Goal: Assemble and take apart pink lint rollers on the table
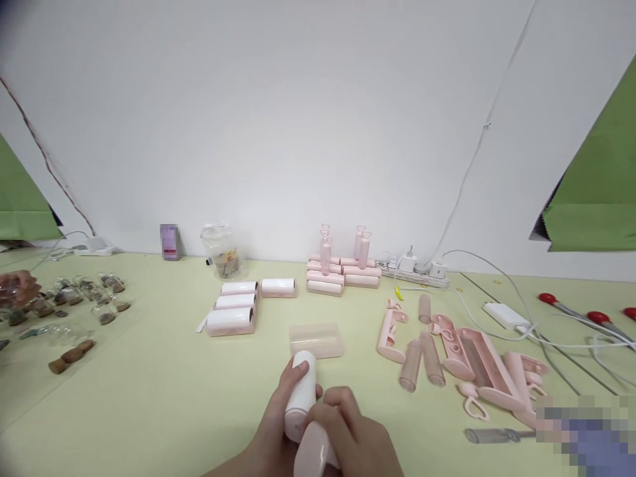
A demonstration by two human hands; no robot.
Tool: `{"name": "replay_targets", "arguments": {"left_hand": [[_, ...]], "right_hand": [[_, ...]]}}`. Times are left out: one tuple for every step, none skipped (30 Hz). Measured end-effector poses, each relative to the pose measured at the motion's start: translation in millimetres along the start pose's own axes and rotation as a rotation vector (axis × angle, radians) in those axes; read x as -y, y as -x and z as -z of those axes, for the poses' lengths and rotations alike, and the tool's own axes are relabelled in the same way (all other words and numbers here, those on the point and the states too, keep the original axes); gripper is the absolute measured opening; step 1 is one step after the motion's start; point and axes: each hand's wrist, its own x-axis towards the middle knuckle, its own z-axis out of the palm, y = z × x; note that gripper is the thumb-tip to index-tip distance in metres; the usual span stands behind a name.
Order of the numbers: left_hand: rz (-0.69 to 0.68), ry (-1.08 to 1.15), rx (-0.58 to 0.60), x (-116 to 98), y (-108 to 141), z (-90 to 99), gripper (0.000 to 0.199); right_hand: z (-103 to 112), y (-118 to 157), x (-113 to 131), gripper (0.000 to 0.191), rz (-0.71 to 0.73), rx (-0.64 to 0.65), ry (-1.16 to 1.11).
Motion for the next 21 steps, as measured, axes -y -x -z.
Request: {"name": "replay_targets", "arguments": {"left_hand": [[-0.043, -0.033, -0.007, 0, -1, 0.0, 0.062], [-0.083, -0.073, -0.006, -1, -1, -0.2, 0.063], [-0.117, -0.116, 0.001, -1, -1, -0.4, 0.064], [-0.152, -0.156, 0.012, -2, -2, -0.6, 0.065], [-0.185, -0.19, 0.02, -2, -3, -0.6, 0.066], [-0.216, -0.213, 0.023, -2, -4, -0.3, 0.067], [-0.236, -0.23, 0.027, -2, -5, 0.3, 0.067], [-0.245, -0.244, 0.034, -1, -6, 1.2, 0.068], [-0.246, -0.256, 0.046, 0, -8, 2.3, 0.069], [-0.245, -0.268, 0.057, 2, -9, 3.4, 0.07], [-0.24, -0.283, 0.074, 4, -9, 4.4, 0.072], [-0.239, -0.298, 0.087, 6, -9, 5.3, 0.074], [-0.242, -0.313, 0.098, 9, -8, 5.8, 0.075], [-0.245, -0.327, 0.106, 11, -6, 6.2, 0.075], [-0.247, -0.34, 0.117, 13, -4, 6.5, 0.075], [-0.248, -0.351, 0.127, 15, -3, 6.7, 0.075], [-0.245, -0.362, 0.138, 17, -1, 7.0, 0.074], [-0.238, -0.376, 0.152, 19, 0, 7.3, 0.075], [-0.228, -0.388, 0.169, 20, 1, 7.7, 0.075], [-0.227, -0.396, 0.186, 21, 1, 8.2, 0.075], [-0.234, -0.401, 0.204, 22, 2, 8.5, 0.076]], "right_hand": [[-2, -3, -3, 0.014, -0.07, -0.034, -0.125], [-3, -7, -5, 0.022, -0.151, -0.057, -0.275], [-2, -12, -7, 0.031, -0.247, -0.07, -0.434], [-1, -17, -9, 0.038, -0.357, -0.071, -0.576], [1, -22, -9, 0.042, -0.471, -0.067, -0.679], [4, -27, -8, 0.043, -0.573, -0.065, -0.734], [8, -30, -5, 0.042, -0.642, -0.064, -0.744], [11, -32, -1, 0.04, -0.675, -0.068, -0.718], [14, -33, 3, 0.039, -0.68, -0.072, -0.673], [16, -34, 7, 0.037, -0.676, -0.076, -0.625], [18, -33, 10, 0.036, -0.682, -0.081, -0.588], [19, -33, 14, 0.035, -0.708, -0.082, -0.567], [19, -33, 16, 0.034, -0.745, -0.082, -0.57], [19, -32, 17, 0.033, -0.782, -0.078, -0.595], [19, -32, 18, 0.032, -0.811, -0.056, -0.633], [18, -32, 17, 0.032, -0.829, -0.024, -0.669], [18, -31, 17, 0.032, -0.837, 0.011, -0.688], [18, -31, 16, 0.033, -0.835, 0.041, -0.687], [19, -30, 16, 0.033, -0.829, 0.065, -0.667], [19, -30, 16, 0.033, -0.827, 0.08, -0.635], [19, -29, 16, 0.033, -0.826, 0.08, -0.603]]}}
